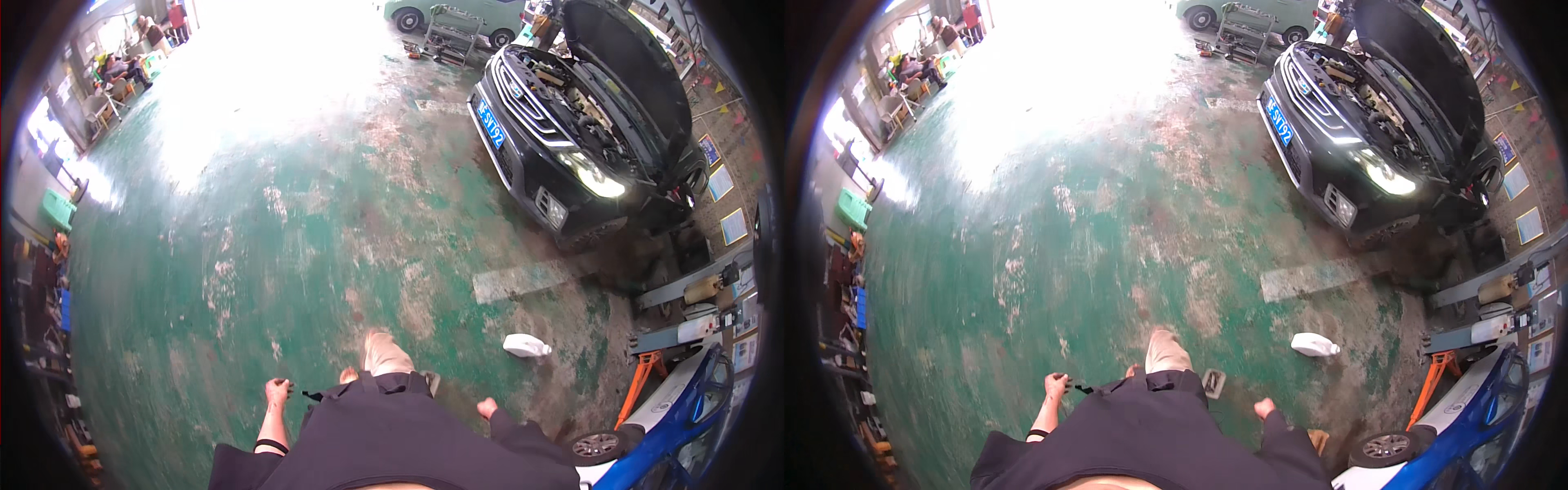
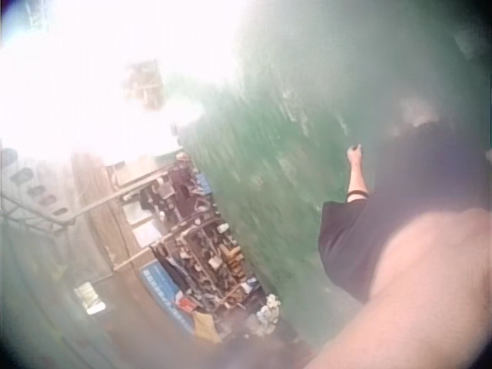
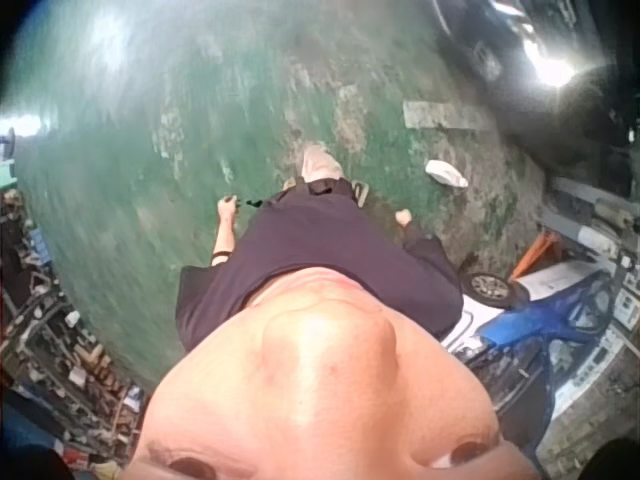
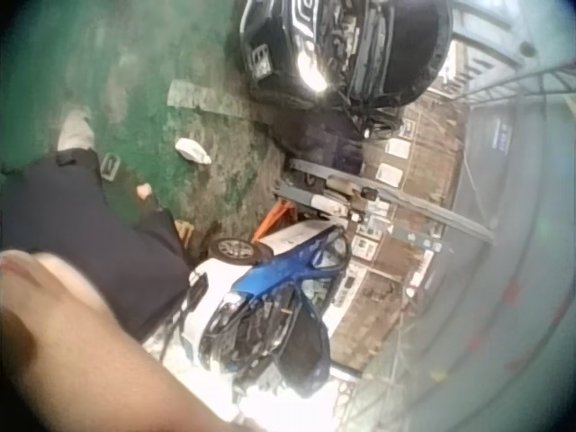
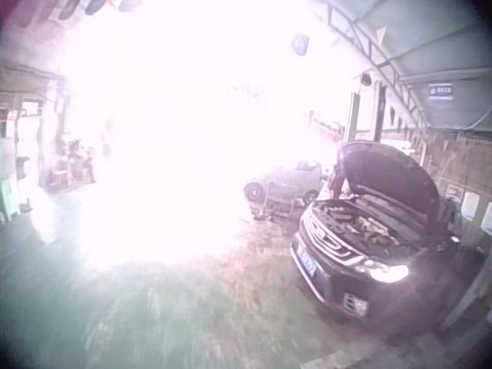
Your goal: The person works on a car engine, removing a bolt with a wrench, wiping it with a paper towel, and then reinstalling it. The person also retrieves a paper towel from a roll and cleans the bolt before placing it back into the engine.
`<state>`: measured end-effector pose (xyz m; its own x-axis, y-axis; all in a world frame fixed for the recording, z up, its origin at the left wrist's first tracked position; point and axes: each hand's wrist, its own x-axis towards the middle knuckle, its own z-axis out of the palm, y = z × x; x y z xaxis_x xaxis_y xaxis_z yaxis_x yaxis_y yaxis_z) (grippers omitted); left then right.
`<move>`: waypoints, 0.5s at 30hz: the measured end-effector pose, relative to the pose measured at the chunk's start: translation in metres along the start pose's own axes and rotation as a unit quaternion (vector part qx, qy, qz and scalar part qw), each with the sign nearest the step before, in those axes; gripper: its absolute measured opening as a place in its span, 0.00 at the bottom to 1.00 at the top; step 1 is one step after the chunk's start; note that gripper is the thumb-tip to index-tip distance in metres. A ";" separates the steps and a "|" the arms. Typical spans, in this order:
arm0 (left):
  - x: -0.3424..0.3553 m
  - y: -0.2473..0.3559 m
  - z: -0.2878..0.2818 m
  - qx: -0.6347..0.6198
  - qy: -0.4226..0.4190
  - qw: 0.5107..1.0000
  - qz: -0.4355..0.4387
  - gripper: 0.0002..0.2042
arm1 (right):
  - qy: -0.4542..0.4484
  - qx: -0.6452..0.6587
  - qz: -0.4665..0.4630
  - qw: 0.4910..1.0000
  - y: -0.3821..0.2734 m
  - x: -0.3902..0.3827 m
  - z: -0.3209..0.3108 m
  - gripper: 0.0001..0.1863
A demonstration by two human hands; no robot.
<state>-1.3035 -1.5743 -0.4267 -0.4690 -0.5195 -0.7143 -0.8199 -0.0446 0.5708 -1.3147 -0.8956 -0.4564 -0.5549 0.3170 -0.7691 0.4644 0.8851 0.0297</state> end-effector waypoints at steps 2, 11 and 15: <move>0.069 0.081 0.016 0.035 -0.015 0.998 0.045 0.10 | -0.130 -0.131 -0.120 0.975 -0.039 0.027 -0.032 0.08; 0.283 0.474 0.161 0.408 -0.034 0.878 0.248 0.13 | 0.079 -0.239 -0.394 0.884 -0.477 0.286 -0.321 0.16; 0.348 0.645 0.220 0.145 -0.112 0.951 0.248 0.12 | 0.132 0.166 -0.453 0.866 -0.724 0.321 -0.542 0.15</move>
<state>-2.0679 -1.5961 -0.3959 -0.8532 -0.2190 -0.4733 -0.5206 0.4126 0.7475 -2.2031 -1.2496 -0.3791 -0.9138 -0.3497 -0.2065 -0.0949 0.6784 -0.7285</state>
